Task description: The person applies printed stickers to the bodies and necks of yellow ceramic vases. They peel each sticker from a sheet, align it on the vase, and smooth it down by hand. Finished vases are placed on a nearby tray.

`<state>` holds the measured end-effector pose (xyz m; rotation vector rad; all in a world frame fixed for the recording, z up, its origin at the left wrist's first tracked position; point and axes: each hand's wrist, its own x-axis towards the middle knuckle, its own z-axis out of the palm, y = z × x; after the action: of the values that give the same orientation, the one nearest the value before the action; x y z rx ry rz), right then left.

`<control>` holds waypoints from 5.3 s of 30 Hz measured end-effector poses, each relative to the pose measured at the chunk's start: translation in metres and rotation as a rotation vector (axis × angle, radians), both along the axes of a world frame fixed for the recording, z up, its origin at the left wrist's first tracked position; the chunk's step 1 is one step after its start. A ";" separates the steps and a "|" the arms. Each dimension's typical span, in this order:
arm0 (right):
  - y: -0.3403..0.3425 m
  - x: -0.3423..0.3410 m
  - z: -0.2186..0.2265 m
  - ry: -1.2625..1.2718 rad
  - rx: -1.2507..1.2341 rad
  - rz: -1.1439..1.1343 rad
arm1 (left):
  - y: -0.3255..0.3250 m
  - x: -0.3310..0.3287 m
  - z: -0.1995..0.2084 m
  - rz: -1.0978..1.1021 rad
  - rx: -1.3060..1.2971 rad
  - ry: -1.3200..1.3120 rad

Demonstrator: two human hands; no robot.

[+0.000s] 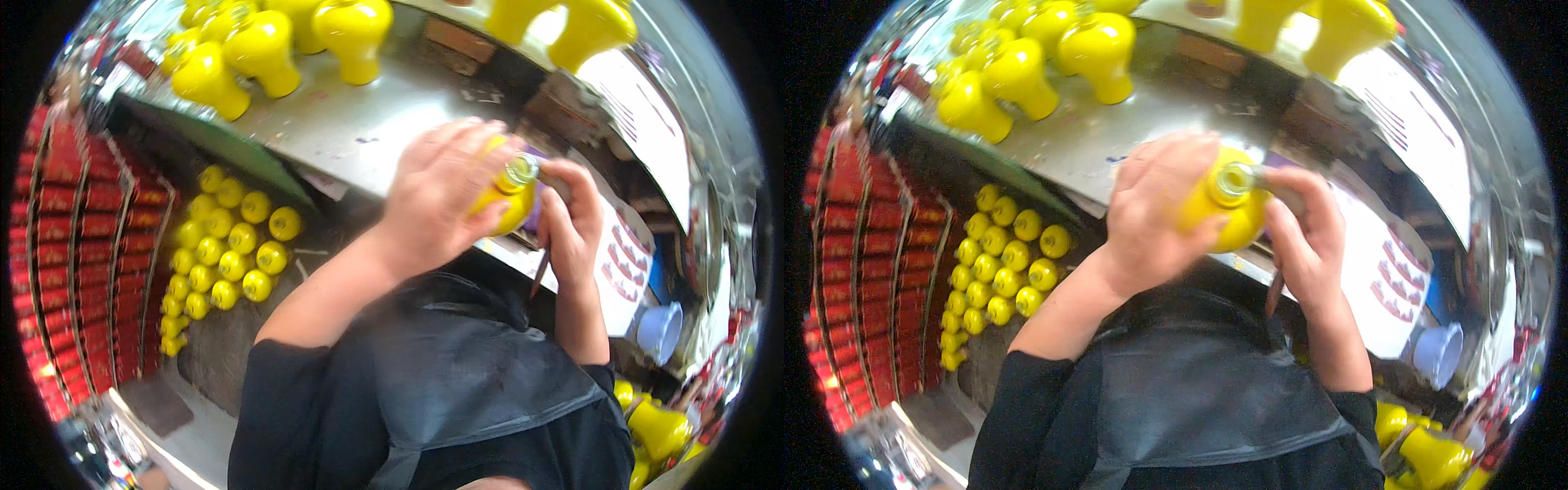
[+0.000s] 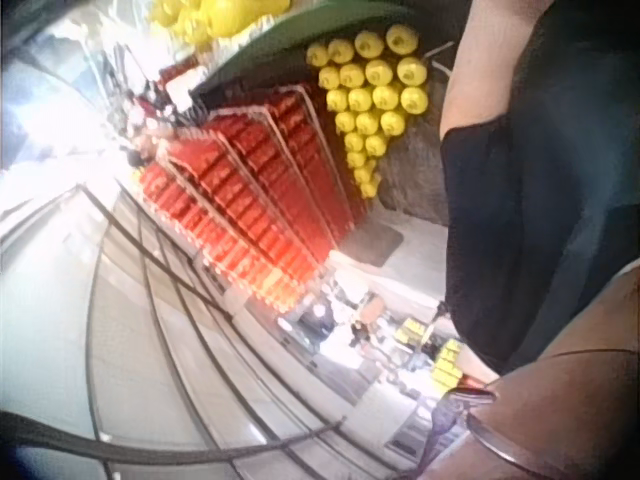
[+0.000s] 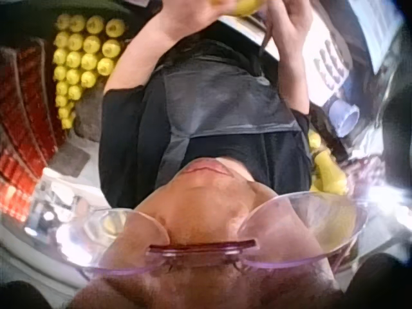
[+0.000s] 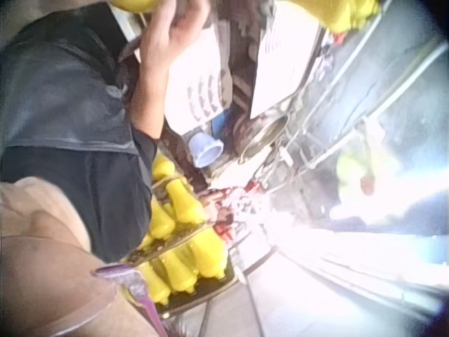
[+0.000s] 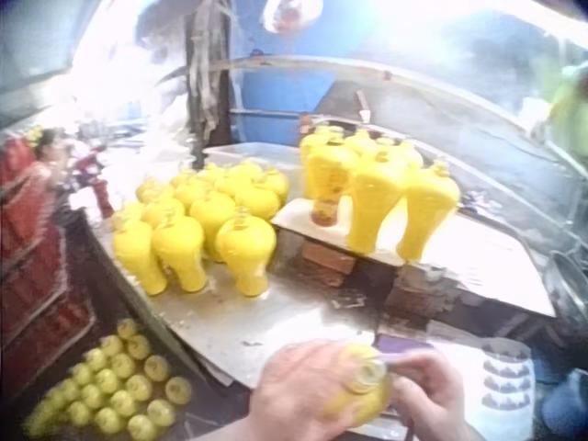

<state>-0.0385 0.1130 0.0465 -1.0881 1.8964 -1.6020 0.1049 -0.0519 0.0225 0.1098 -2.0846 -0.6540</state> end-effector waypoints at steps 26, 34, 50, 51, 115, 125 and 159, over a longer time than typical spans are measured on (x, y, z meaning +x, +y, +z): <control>-0.019 -0.020 -0.023 -0.512 -0.237 0.094 | -0.074 0.247 -0.010 0.737 0.313 -0.369; -0.023 -0.011 -0.042 -0.508 -0.107 0.070 | -0.066 0.303 -0.209 1.029 0.531 -0.844; -0.042 0.005 -0.063 -0.619 0.086 -0.153 | -0.048 0.261 -0.395 0.938 0.658 -0.921; -0.043 0.006 -0.065 -0.595 0.124 -0.167 | -0.048 0.259 -0.396 0.925 0.648 -0.936; 0.056 -0.082 -0.026 0.050 0.223 -0.277 | 0.017 -0.185 0.037 -0.147 0.508 0.046; 0.035 -0.079 -0.064 -0.177 0.210 -0.266 | 0.026 -0.179 -0.031 -0.197 0.396 -0.094; 0.026 -0.086 -0.055 -0.445 -0.048 -0.242 | 0.034 -0.146 -0.035 -0.572 0.952 -0.461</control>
<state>-0.1242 0.1395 -0.0084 -0.4721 1.7370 -1.8428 -0.0412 -0.0174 -0.0126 0.2129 -2.0377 -2.1002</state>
